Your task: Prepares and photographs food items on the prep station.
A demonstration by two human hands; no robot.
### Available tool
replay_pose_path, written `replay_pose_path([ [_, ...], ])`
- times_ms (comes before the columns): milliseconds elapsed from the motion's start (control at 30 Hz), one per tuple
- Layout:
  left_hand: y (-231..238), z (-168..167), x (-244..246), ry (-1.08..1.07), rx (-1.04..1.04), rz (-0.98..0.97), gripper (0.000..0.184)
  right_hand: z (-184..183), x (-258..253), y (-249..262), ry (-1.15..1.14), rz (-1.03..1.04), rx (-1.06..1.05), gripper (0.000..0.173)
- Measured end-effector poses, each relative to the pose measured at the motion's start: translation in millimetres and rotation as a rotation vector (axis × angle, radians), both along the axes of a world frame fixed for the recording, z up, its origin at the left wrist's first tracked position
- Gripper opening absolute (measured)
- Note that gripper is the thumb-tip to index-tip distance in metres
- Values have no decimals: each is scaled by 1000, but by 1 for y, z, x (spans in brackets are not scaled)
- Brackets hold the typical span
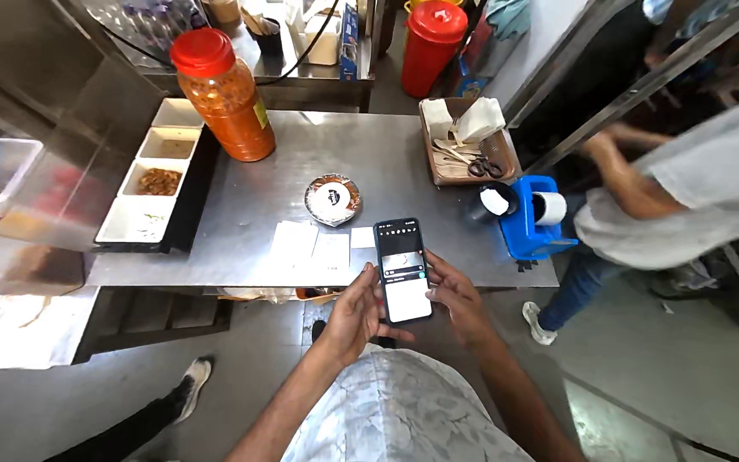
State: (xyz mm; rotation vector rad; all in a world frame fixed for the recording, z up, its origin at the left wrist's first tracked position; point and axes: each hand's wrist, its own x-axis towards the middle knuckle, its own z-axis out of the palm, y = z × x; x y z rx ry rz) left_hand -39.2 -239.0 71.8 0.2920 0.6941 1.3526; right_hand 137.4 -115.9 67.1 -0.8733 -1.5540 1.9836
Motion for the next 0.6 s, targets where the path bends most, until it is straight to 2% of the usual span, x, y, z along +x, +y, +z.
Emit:
replay_pose_path([
  [133, 5, 0, 0, 5, 14, -17, 67, -2, 3, 5, 11, 3, -15, 67],
  [600, 14, 2, 3, 14, 6, -35, 68, -2, 5, 8, -12, -76, -21, 55],
])
